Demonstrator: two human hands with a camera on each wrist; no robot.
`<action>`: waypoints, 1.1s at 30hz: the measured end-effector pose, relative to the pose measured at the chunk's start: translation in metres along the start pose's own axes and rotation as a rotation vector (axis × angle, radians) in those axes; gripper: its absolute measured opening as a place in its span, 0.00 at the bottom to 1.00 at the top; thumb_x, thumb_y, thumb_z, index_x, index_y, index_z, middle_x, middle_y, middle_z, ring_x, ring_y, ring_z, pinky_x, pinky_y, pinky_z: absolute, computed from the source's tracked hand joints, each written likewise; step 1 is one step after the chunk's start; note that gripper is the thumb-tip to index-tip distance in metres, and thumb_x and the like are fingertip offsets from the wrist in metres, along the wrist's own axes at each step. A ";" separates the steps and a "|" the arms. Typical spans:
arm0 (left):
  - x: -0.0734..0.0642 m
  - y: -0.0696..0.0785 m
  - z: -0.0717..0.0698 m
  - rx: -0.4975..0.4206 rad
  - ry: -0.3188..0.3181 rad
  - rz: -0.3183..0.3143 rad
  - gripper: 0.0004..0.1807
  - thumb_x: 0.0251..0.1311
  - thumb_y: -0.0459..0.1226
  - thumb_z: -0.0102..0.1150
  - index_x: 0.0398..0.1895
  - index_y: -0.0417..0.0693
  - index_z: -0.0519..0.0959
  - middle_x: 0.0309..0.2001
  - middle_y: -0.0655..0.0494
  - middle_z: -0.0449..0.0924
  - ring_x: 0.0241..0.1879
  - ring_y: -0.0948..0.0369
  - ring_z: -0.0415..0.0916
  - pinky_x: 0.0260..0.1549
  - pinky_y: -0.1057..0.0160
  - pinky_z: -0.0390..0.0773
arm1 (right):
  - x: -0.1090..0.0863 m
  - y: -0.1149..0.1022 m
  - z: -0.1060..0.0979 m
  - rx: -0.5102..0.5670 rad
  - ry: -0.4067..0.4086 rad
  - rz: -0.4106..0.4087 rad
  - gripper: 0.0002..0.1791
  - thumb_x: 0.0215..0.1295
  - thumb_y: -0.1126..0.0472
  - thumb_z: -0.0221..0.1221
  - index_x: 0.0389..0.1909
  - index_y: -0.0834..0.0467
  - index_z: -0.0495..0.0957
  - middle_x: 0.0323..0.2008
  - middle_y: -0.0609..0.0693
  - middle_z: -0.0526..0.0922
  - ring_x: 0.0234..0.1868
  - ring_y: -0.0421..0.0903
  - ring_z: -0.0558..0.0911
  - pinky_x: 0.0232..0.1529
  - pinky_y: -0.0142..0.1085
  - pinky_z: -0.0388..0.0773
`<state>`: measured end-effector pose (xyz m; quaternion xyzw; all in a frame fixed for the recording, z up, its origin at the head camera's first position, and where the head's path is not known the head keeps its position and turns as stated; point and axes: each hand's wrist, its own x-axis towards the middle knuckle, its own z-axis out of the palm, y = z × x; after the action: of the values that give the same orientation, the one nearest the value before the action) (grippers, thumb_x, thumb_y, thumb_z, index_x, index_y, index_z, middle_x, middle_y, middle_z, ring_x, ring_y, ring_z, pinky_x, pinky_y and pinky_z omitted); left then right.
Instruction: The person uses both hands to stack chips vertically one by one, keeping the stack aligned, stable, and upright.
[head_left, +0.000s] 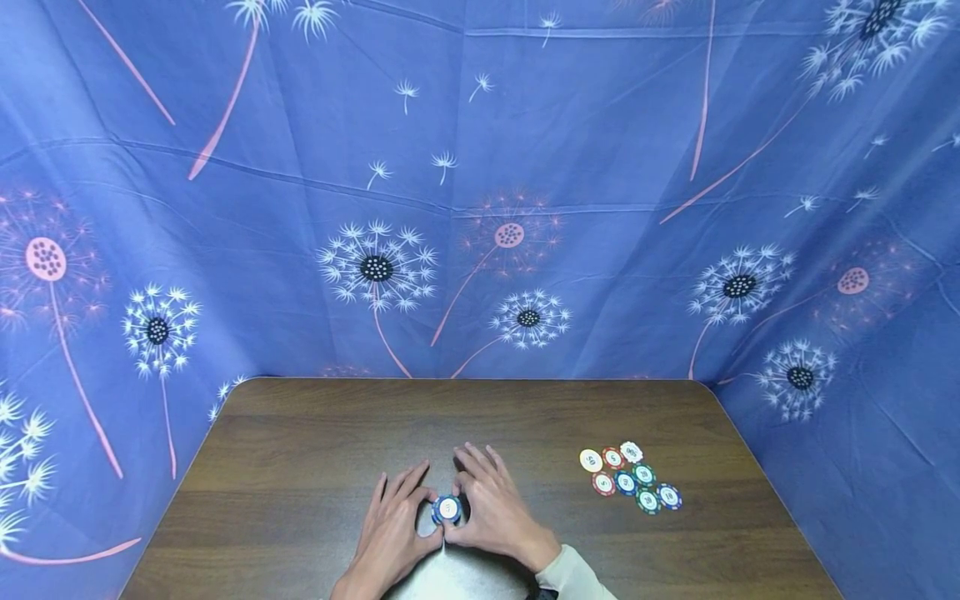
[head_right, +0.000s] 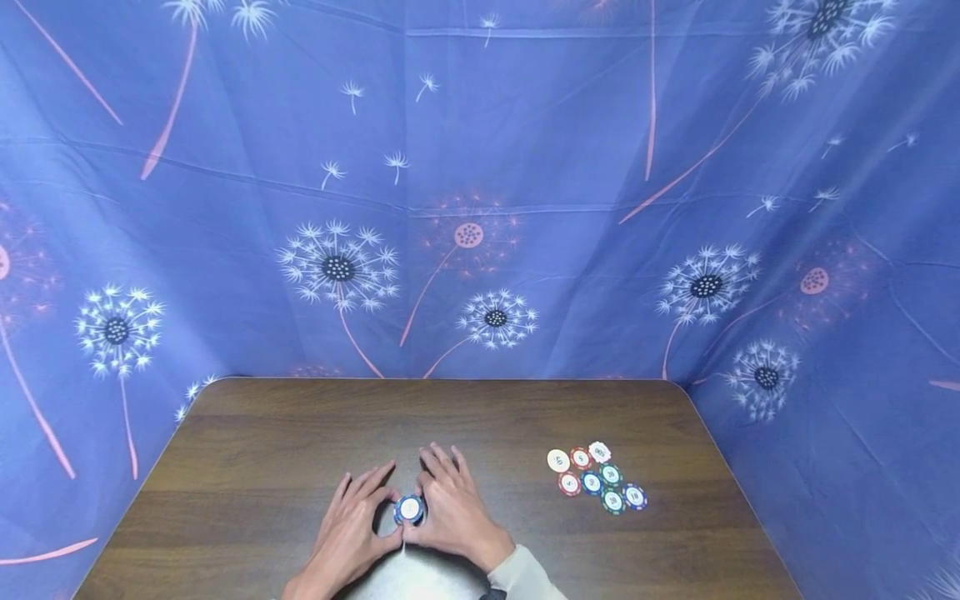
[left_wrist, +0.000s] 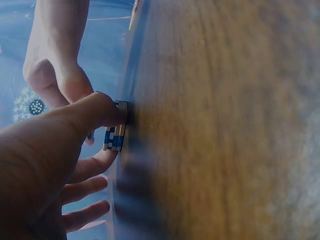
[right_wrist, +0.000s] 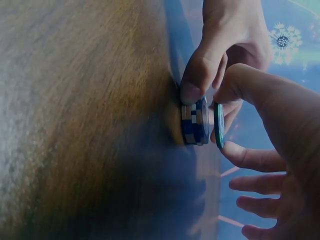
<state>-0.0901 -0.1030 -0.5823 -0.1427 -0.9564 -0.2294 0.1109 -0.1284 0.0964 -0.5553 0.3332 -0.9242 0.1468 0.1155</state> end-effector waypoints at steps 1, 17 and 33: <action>0.000 0.000 0.000 -0.001 -0.002 -0.001 0.19 0.47 0.49 0.79 0.42 0.54 0.86 0.73 0.45 0.76 0.71 0.43 0.73 0.74 0.28 0.62 | 0.001 0.000 0.001 -0.004 -0.001 -0.003 0.20 0.44 0.42 0.75 0.31 0.49 0.81 0.68 0.59 0.81 0.74 0.59 0.75 0.75 0.62 0.68; 0.000 -0.002 0.001 0.006 0.006 0.001 0.21 0.47 0.49 0.78 0.43 0.52 0.88 0.72 0.46 0.77 0.71 0.44 0.74 0.73 0.29 0.63 | 0.003 -0.002 0.004 0.032 -0.046 0.016 0.19 0.49 0.44 0.77 0.33 0.50 0.83 0.68 0.60 0.81 0.74 0.57 0.75 0.75 0.63 0.67; 0.000 0.000 0.001 0.005 0.008 -0.008 0.21 0.47 0.50 0.81 0.42 0.54 0.87 0.72 0.47 0.77 0.70 0.43 0.74 0.73 0.29 0.63 | -0.014 0.014 -0.008 0.205 0.062 0.100 0.13 0.58 0.55 0.75 0.39 0.54 0.84 0.66 0.63 0.82 0.71 0.64 0.76 0.72 0.69 0.68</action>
<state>-0.0906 -0.1026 -0.5829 -0.1376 -0.9571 -0.2282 0.1141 -0.1254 0.1176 -0.5546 0.2920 -0.9158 0.2564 0.1020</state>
